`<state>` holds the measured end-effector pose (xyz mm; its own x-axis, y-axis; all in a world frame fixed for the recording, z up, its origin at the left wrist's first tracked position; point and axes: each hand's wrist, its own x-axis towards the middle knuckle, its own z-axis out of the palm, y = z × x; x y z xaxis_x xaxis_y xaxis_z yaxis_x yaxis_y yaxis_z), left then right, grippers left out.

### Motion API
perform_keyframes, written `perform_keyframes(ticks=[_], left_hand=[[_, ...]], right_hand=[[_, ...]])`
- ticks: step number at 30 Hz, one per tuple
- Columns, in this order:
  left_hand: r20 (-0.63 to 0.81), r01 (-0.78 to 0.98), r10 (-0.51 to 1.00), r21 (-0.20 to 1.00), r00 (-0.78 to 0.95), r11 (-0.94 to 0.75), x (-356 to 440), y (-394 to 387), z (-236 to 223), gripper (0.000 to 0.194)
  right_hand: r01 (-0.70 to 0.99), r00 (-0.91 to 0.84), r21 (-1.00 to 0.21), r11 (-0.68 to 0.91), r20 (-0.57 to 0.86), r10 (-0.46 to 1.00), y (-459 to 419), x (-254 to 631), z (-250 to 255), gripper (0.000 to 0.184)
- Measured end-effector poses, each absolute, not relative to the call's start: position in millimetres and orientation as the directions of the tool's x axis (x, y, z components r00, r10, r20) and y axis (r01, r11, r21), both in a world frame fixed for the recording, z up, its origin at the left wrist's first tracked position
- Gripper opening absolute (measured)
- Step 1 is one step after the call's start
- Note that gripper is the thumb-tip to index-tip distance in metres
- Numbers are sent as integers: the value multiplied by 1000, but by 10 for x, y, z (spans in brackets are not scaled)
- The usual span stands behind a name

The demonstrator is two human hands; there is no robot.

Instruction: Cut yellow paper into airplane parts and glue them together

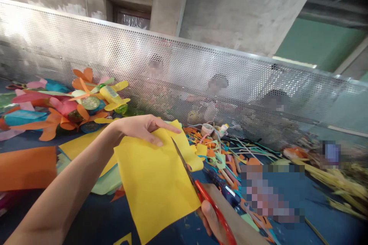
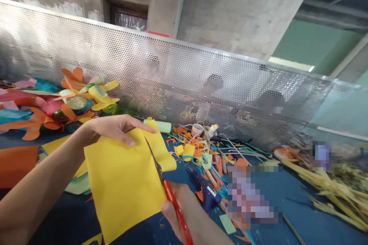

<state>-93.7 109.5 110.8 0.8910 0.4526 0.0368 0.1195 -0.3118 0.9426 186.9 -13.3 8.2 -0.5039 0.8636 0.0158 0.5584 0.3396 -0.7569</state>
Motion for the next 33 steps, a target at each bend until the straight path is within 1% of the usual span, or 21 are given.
perform_keyframes(ticks=[3, 8, 12, 20, 21, 24, 25, 27, 30, 31, 33], left_hand=[[39, 118, 437, 938, 899, -327, -945, 1114, 1096, 58], [24, 141, 465, 938, 885, -316, -948, 1132, 1090, 60], [18, 154, 484, 937, 875, -312, -947, 1138, 1091, 61], [-9, 159, 477, 948, 879, -274, -964, 1139, 1086, 61], [-11, 158, 478, 950, 878, -269, -962, 1134, 1090, 62], [-17, 154, 476, 956, 879, -251, -944, 1107, 1108, 62], [-11, 141, 472, 960, 882, -242, -935, 1098, 1113, 62], [29, 87, 460, 970, 888, -229, -919, 1090, 1115, 63], [99, 27, 464, 966, 880, -258, -908, 1111, 1101, 64], [104, 33, 470, 961, 877, -273, -909, 1122, 1094, 62], [87, 62, 483, 957, 871, -284, -911, 1140, 1083, 60]], right_hand=[[552, -528, -751, 363, 22, 849, -89, 1851, 162, 30], [544, -557, -739, 397, 35, 830, -41, 1813, 296, 30], [542, -562, -733, 412, 49, 826, -57, 1782, 303, 29], [531, -565, -732, 427, 71, 822, -60, 1732, 293, 29], [523, -570, -734, 434, 78, 818, -53, 1714, 305, 34], [490, -585, -734, 470, 123, 802, -30, 1651, 342, 64], [480, -588, -736, 477, 133, 798, -26, 1633, 348, 68], [472, -587, -761, 445, 105, 803, -24, 1608, 350, 71], [462, -563, -824, 328, 13, 827, -37, 1597, 351, 73], [452, -556, -836, 312, 9, 831, -43, 1597, 361, 74], [430, -571, -830, 356, 55, 819, -55, 1600, 404, 74]])
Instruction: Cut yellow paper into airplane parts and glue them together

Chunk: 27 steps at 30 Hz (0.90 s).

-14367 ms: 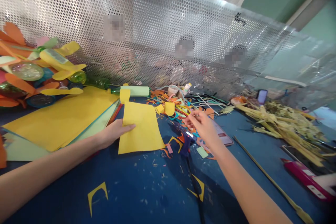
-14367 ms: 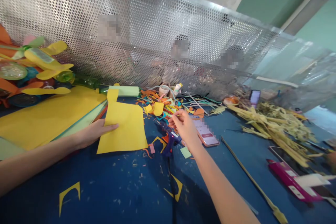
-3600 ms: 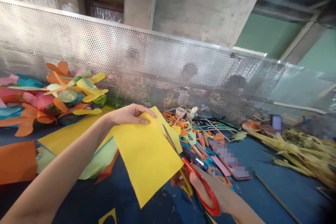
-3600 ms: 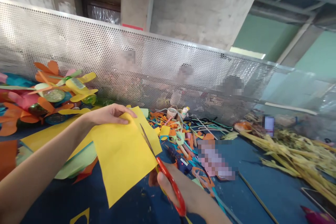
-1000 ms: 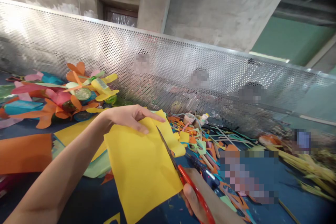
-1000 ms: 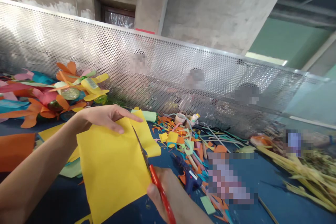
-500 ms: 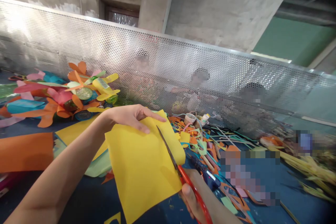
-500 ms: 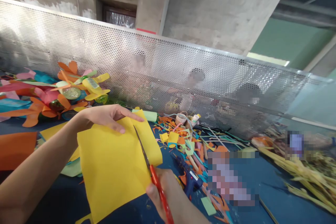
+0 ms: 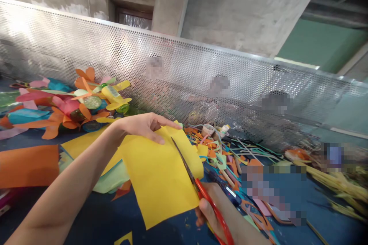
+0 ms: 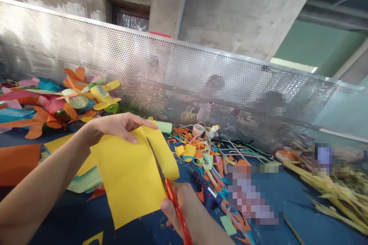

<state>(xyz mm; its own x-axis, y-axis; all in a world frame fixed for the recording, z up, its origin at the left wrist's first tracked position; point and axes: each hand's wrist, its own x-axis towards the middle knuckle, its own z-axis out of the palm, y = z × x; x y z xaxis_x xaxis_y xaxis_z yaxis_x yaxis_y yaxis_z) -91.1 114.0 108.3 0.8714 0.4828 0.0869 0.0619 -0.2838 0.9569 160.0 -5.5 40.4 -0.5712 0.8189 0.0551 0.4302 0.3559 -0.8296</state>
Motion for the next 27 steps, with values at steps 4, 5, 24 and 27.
perform_keyframes(ticks=[4, 5, 24, 27], left_hand=[[16, 117, 492, 964, 871, -239, -891, 1122, 1082, 65], [-4, 131, 488, 965, 873, -227, -878, 1111, 1083, 66], [-26, 145, 407, 954, 913, -264, -771, 1031, 1076, 71], [-10, 138, 403, 947, 915, -291, -776, 1028, 1079, 69]], right_hand=[[420, -651, -733, 535, 167, 740, -90, 1621, 511, 65], [432, -650, -707, 560, 187, 737, -104, 1631, 521, 61], [508, -560, -643, 573, 259, 787, -173, 1650, 400, 62], [473, -559, -707, 526, 221, 799, -172, 1609, 451, 66]])
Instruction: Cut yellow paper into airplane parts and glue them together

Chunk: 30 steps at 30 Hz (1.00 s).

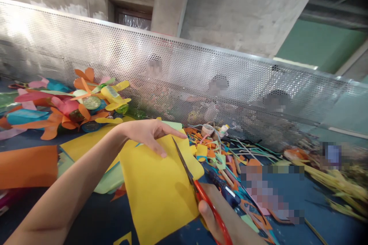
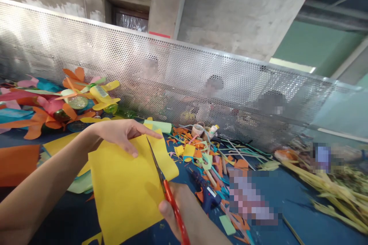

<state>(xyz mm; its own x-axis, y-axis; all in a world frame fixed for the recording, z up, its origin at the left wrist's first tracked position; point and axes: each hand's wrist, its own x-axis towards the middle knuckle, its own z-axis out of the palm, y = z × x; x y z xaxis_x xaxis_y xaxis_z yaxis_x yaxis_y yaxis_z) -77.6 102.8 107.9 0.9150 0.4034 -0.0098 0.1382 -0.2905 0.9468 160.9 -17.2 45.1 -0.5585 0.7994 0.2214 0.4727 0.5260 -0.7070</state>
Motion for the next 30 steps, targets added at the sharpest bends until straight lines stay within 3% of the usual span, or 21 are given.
perform_keyframes(ticks=[7, 18, 23, 30], left_hand=[[0, 130, 394, 944, 919, -304, -783, 1029, 1075, 68], [8, 111, 388, 953, 921, -283, -774, 1047, 1056, 68], [122, -3, 364, 950, 923, -312, -754, 1108, 999, 72], [51, 68, 386, 955, 921, -288, -752, 1111, 997, 70]], right_hand=[[426, -599, -789, 442, 119, 792, -120, 1598, 501, 71], [468, -590, -705, 533, 199, 782, -38, 1574, 418, 72], [471, -576, -752, 461, 133, 806, -78, 1593, 455, 71], [429, -623, -675, 601, 261, 737, -69, 1572, 486, 70]])
